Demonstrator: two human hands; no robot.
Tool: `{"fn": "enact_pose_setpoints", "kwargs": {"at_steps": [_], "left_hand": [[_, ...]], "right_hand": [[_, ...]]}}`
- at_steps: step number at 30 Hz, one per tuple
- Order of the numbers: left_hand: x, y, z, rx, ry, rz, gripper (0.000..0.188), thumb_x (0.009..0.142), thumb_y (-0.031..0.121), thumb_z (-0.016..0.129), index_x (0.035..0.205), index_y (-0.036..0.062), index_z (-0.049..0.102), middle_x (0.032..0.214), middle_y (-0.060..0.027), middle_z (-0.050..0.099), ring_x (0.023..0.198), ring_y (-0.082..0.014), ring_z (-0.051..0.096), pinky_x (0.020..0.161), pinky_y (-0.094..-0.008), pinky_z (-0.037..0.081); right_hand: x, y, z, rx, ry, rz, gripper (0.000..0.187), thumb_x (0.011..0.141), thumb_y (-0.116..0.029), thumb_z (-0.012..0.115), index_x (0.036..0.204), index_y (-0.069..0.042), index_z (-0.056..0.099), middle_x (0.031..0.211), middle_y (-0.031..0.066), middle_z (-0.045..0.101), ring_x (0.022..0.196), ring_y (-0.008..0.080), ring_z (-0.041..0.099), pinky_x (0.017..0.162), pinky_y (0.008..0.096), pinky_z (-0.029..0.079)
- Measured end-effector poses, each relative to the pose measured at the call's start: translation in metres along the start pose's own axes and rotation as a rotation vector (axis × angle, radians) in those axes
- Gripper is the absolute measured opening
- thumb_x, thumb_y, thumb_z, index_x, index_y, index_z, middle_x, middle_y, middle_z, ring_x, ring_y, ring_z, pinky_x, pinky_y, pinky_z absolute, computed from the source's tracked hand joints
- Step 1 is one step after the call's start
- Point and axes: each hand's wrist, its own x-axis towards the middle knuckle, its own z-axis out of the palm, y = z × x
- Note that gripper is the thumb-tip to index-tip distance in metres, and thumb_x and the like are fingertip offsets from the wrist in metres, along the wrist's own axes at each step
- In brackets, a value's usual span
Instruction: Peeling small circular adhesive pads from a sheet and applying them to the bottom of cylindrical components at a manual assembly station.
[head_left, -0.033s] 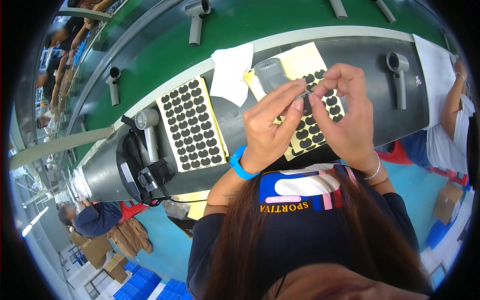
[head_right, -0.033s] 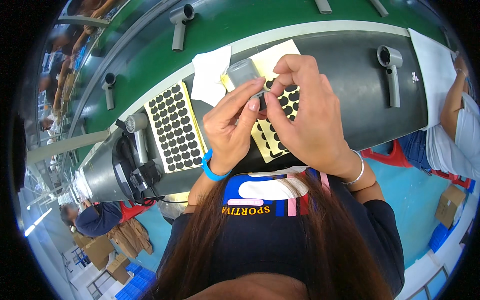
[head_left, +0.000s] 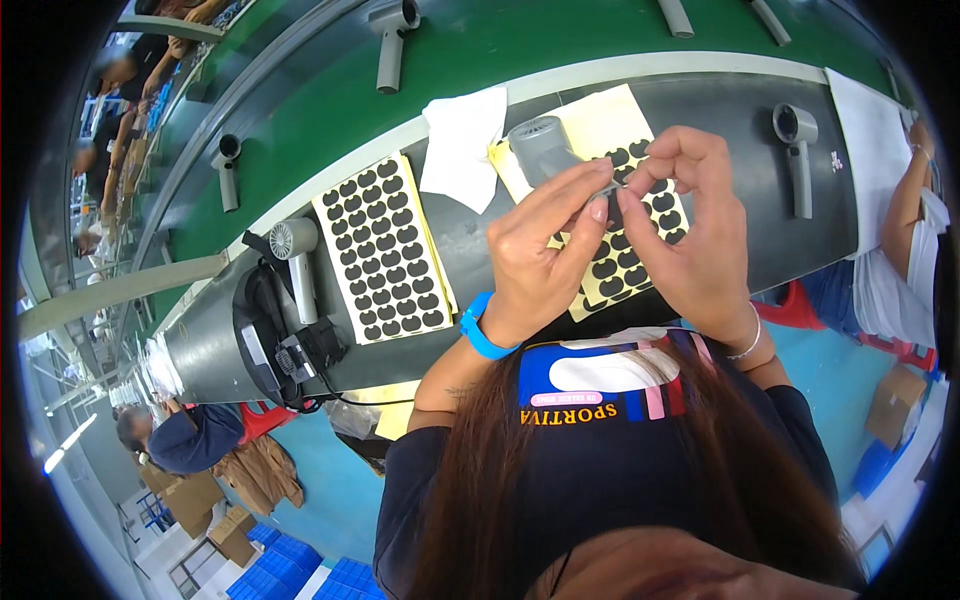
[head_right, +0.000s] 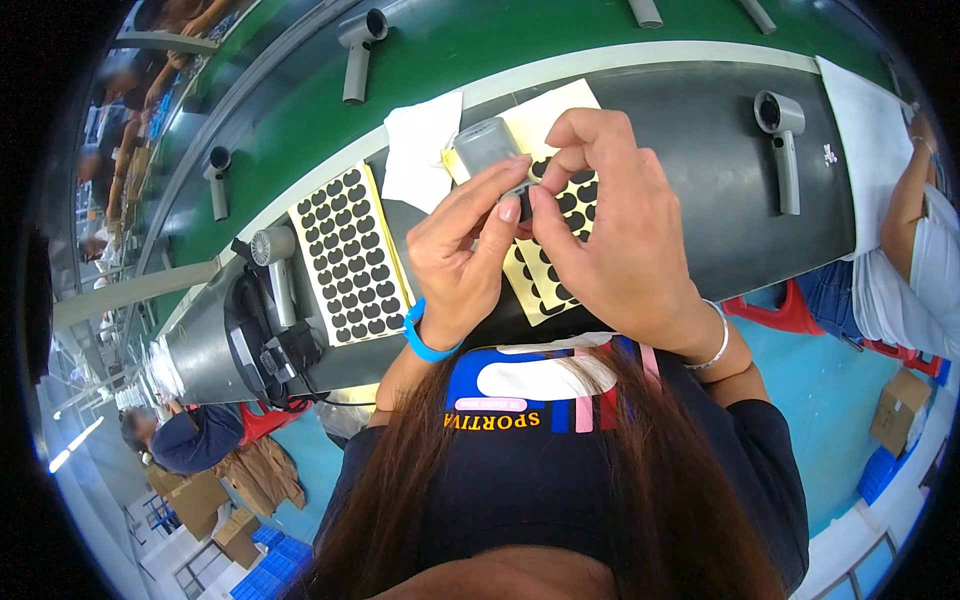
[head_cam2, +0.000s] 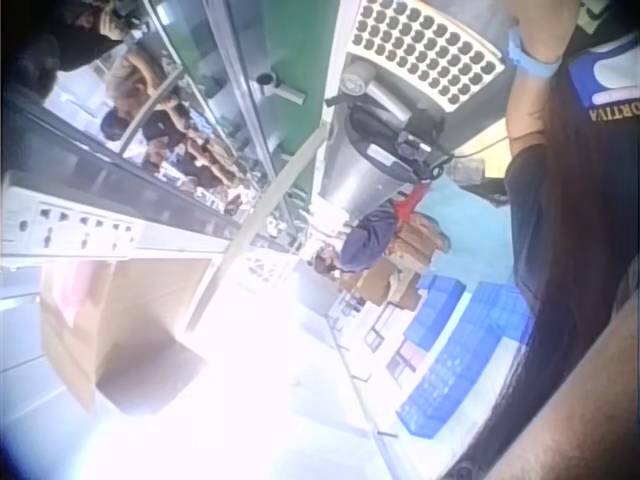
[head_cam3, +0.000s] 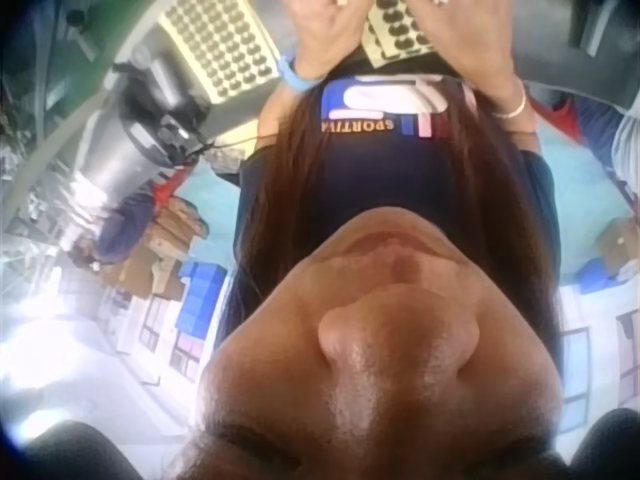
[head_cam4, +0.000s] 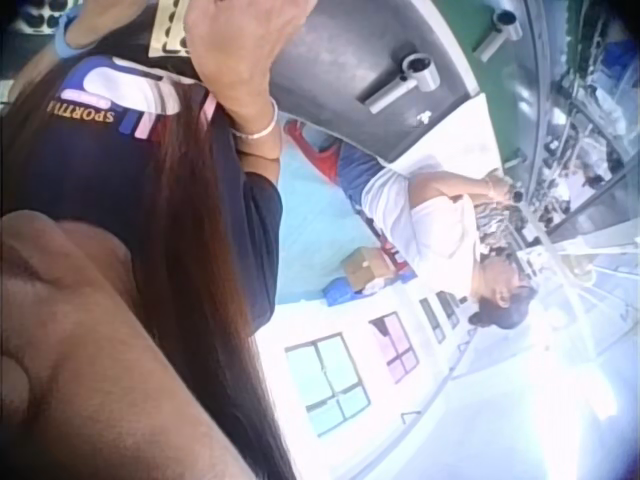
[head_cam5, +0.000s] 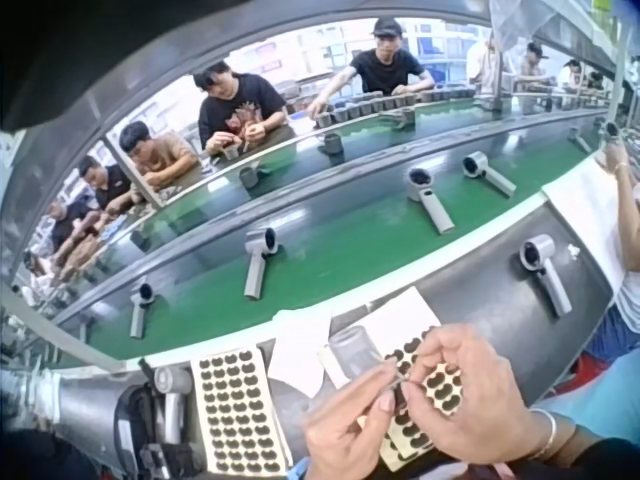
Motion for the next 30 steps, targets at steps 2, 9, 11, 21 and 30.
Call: {"fn": "enact_pose_setpoints", "kwargs": {"at_steps": [2, 9, 11, 21, 30], "left_hand": [[-0.002, -0.002, -0.001, 0.013, 0.002, 0.013, 0.021, 0.088, 0.003, 0.062, 0.107, -0.0033, 0.067, 0.108, -0.0178, 0.067, 0.078, -0.0173, 0.069, 0.064, -0.0264, 0.056], [0.000, 0.007, -0.018, -0.168, 0.002, -0.156, 0.023, 0.091, 0.002, 0.056, 0.112, -0.0039, 0.064, 0.113, -0.0168, 0.064, 0.080, -0.0147, 0.066, 0.066, -0.0241, 0.058], [0.000, 0.002, -0.024, -0.210, -0.018, -0.141, 0.025, 0.095, 0.007, 0.053, 0.115, -0.0036, 0.063, 0.115, -0.0176, 0.063, 0.073, -0.0174, 0.067, 0.062, -0.0235, 0.054], [0.007, -0.003, -0.036, -0.213, 0.013, -0.197, 0.033, 0.072, -0.002, 0.078, 0.102, 0.0004, 0.066, 0.108, -0.0082, 0.067, 0.065, 0.0008, 0.054, 0.052, -0.0131, 0.045], [0.007, -0.011, -0.057, -0.401, -0.129, -0.156, 0.044, 0.086, -0.004, 0.063, 0.128, -0.0068, 0.052, 0.132, -0.0213, 0.052, 0.098, -0.0235, 0.065, 0.082, -0.0308, 0.056]], "right_hand": [[0.000, -0.003, -0.003, -0.001, -0.051, 0.025, 0.042, 0.077, 0.001, 0.068, 0.112, -0.004, 0.046, 0.085, 0.0059, 0.060, 0.081, 0.0159, 0.059, 0.075, 0.0281, 0.043], [0.014, 0.023, -0.017, 0.048, -0.182, -0.014, 0.042, 0.076, -0.003, 0.069, 0.115, -0.005, 0.054, 0.108, 0.0081, 0.058, 0.089, 0.0180, 0.060, 0.073, 0.0283, 0.044], [0.015, 0.024, -0.002, 0.067, -0.252, 0.016, 0.041, 0.076, -0.001, 0.067, 0.115, -0.006, 0.056, 0.112, 0.0076, 0.058, 0.090, 0.0193, 0.060, 0.073, 0.0303, 0.046], [0.021, 0.029, 0.045, 0.216, -0.394, -0.023, 0.043, 0.073, 0.009, 0.056, 0.114, -0.003, 0.055, 0.113, 0.0089, 0.057, 0.097, 0.0256, 0.059, 0.073, 0.0299, 0.049], [0.052, 0.037, 0.057, 0.204, -0.382, -0.217, 0.048, 0.066, 0.013, 0.062, 0.111, -0.003, 0.061, 0.110, 0.0094, 0.065, 0.098, 0.0282, 0.064, 0.079, 0.0323, 0.051]]}}
